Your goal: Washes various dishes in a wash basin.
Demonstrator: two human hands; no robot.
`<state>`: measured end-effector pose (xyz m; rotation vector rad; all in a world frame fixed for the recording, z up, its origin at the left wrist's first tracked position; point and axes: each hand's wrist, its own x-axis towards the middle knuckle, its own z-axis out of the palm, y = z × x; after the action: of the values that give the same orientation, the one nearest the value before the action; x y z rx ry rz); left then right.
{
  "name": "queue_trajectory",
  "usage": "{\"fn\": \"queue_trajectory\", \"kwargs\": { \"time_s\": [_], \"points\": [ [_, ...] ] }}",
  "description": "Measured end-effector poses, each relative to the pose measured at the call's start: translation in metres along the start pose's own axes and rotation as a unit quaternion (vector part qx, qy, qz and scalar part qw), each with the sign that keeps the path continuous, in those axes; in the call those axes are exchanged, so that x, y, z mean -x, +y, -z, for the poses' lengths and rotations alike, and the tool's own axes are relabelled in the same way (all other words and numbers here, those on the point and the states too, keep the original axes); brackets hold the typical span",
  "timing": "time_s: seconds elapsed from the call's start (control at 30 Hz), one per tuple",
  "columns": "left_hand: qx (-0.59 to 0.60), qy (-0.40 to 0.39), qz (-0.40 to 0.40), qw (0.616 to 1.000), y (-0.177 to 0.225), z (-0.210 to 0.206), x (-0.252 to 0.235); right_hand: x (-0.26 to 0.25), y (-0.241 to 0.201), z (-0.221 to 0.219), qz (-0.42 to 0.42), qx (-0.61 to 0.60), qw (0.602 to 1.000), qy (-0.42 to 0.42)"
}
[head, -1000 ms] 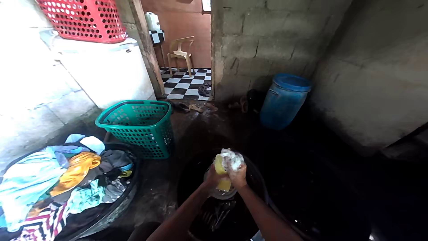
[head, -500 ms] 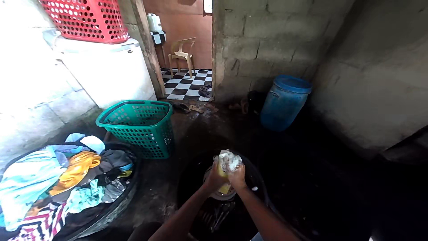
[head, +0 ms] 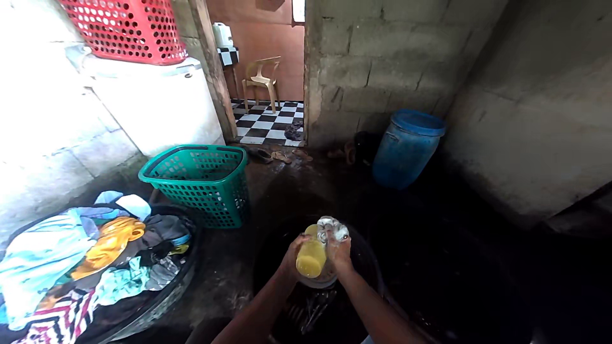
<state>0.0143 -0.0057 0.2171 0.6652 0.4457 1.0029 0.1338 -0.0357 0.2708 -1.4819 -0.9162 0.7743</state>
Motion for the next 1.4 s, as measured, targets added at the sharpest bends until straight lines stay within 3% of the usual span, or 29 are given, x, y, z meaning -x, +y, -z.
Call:
{"fn": "queue_trajectory", "kwargs": {
  "time_s": [0.17,0.3,0.37,0.47,0.53,0.6,0.7,0.87,0.93,1.03,1.1,1.2,1.33,1.4],
  "points": [
    [0.041,0.130,-0.077,0.988,-0.004,-0.003,-0.008,0.034,0.005,-0.024,0.021,-0.225,0.973,0.038],
    [-0.021,0.309,0.005,0.951,-0.012,-0.037,0.000,-0.004,0.009,-0.009,0.029,-0.344,0.937,0.050],
    [-0.025,0.286,0.029,0.957,-0.012,-0.054,0.006,-0.019,0.007,0.000,0.008,-0.354,0.931,0.086],
    [0.030,0.192,0.013,0.981,-0.004,-0.064,0.011,-0.014,0.017,0.000,0.027,-0.246,0.958,0.141],
    [0.063,0.141,-0.009,0.988,-0.001,-0.057,0.008,0.001,0.037,-0.009,0.102,-0.165,0.973,0.126],
    [0.058,0.151,-0.012,0.987,0.003,-0.056,0.009,0.017,0.044,-0.018,0.144,-0.125,0.978,0.087],
    [-0.048,0.202,-0.003,0.978,0.002,-0.064,0.014,0.011,0.037,-0.011,0.130,-0.065,0.988,0.053],
    [-0.170,0.148,-0.020,0.974,-0.007,-0.061,0.020,-0.042,0.028,0.018,0.171,-0.042,0.978,0.110],
    [-0.207,0.100,-0.017,0.973,-0.006,-0.048,0.017,-0.039,0.041,0.022,0.225,0.057,0.970,0.074],
    [-0.335,0.032,0.037,0.941,0.007,-0.033,0.014,-0.022,0.049,0.021,0.298,0.274,0.913,-0.048],
    [-0.415,-0.018,0.091,0.905,0.017,-0.026,0.012,-0.015,0.028,0.026,0.208,0.307,0.911,-0.178],
    [-0.439,-0.124,0.126,0.881,0.035,-0.018,0.009,-0.027,0.006,0.042,0.061,0.134,0.947,-0.285],
    [-0.320,-0.179,0.139,0.920,0.041,-0.016,0.013,-0.028,0.007,0.061,-0.072,-0.087,0.937,-0.330],
    [-0.232,-0.139,0.105,0.957,0.033,-0.009,0.012,-0.031,0.032,0.057,-0.104,-0.286,0.891,-0.336]
  ]
}}
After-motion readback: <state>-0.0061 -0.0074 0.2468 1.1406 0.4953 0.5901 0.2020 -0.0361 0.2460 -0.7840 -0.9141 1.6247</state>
